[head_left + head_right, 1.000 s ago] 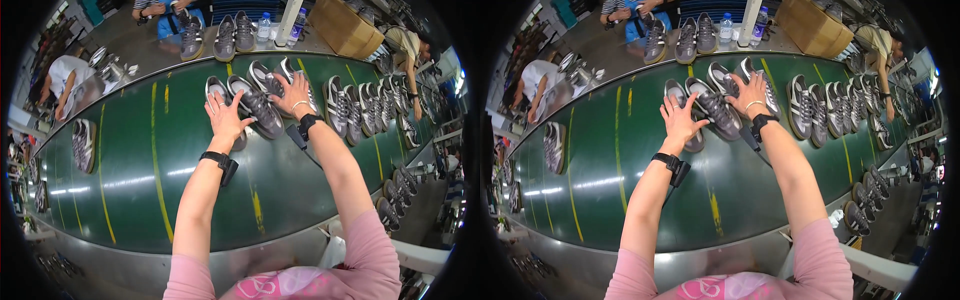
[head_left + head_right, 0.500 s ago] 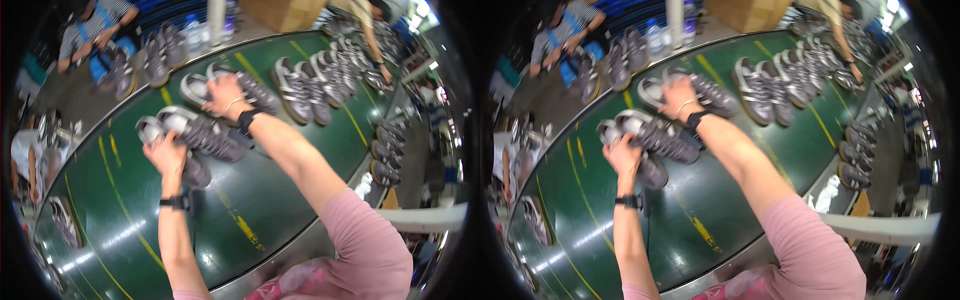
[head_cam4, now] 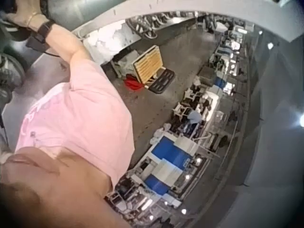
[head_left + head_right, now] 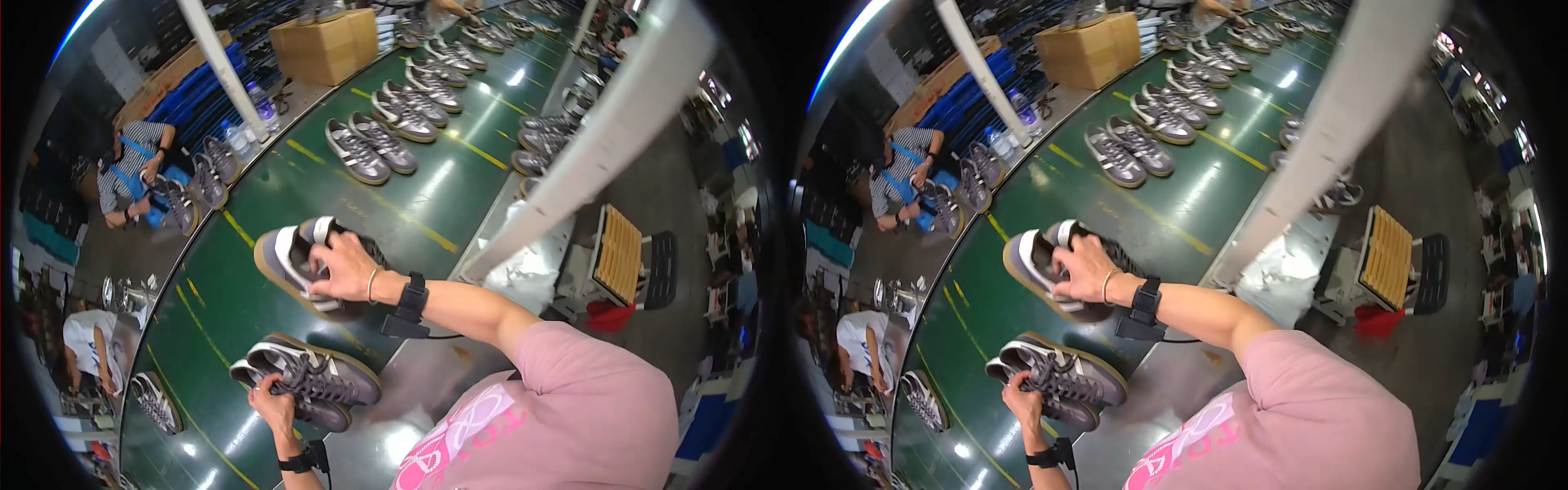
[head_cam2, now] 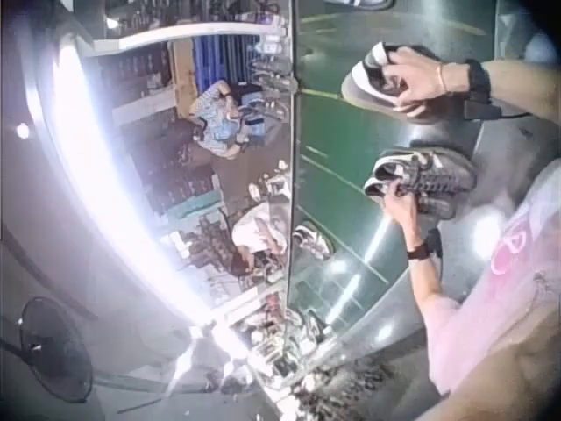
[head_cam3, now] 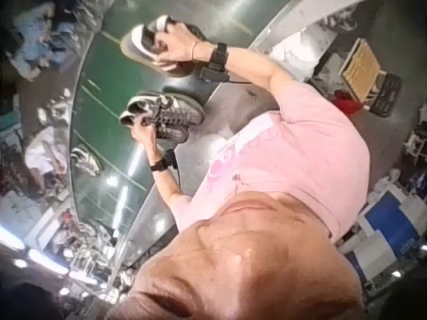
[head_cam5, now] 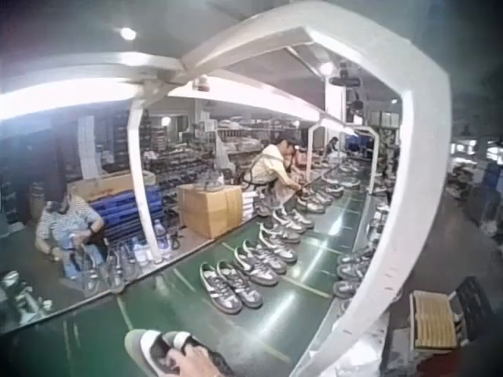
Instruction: Cleaning and inspecting shoes on an assembly line conveyor belt.
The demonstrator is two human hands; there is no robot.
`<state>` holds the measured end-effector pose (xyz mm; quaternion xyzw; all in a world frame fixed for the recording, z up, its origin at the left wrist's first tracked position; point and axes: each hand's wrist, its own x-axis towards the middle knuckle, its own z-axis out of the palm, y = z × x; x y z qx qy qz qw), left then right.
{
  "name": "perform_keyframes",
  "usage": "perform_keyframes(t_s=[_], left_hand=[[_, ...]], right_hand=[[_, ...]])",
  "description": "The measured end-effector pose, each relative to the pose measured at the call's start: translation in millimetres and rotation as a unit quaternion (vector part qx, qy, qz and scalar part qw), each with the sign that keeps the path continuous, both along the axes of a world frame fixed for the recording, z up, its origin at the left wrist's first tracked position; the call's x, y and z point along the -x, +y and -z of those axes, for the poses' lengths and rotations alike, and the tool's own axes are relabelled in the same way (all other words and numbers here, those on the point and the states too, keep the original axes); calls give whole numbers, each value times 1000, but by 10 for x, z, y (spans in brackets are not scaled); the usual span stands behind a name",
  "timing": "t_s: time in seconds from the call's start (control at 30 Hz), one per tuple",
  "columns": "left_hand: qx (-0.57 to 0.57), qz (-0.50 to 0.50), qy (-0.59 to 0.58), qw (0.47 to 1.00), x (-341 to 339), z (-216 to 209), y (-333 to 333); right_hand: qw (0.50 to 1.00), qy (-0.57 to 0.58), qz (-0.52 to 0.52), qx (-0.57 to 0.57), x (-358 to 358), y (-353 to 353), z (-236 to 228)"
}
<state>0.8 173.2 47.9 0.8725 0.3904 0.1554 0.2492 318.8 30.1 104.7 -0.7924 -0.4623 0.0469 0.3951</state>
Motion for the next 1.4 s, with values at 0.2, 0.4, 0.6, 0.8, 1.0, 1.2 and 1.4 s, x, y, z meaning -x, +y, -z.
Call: perform_keyframes(t_s=[0.2,0.4,0.6,0.8,1.0,1.2,1.4], left_hand=[[43,15,38,998,241,-197,-1020],[-48,139,204,968,167,228,-2340],[53,11,316,947,156,286,-2599],[-113,2,257,960,-322,-352,-3426],[193,175,-7,965,-1982,-422,-4527],[279,243,-105,923,-4225,118,-4336],[142,-13,-97,985,-6373,872,-3048]], right_hand=[[974,80,-100,187,505,-1213,-285],[887,12,-234,399,821,-2227,483],[980,-64,-185,-19,643,-3488,463],[980,73,-132,129,-161,-5199,671],[993,45,19,104,-1177,-6314,779],[969,-87,218,76,-2456,-6322,556],[960,-93,158,214,-3637,-6105,872]])
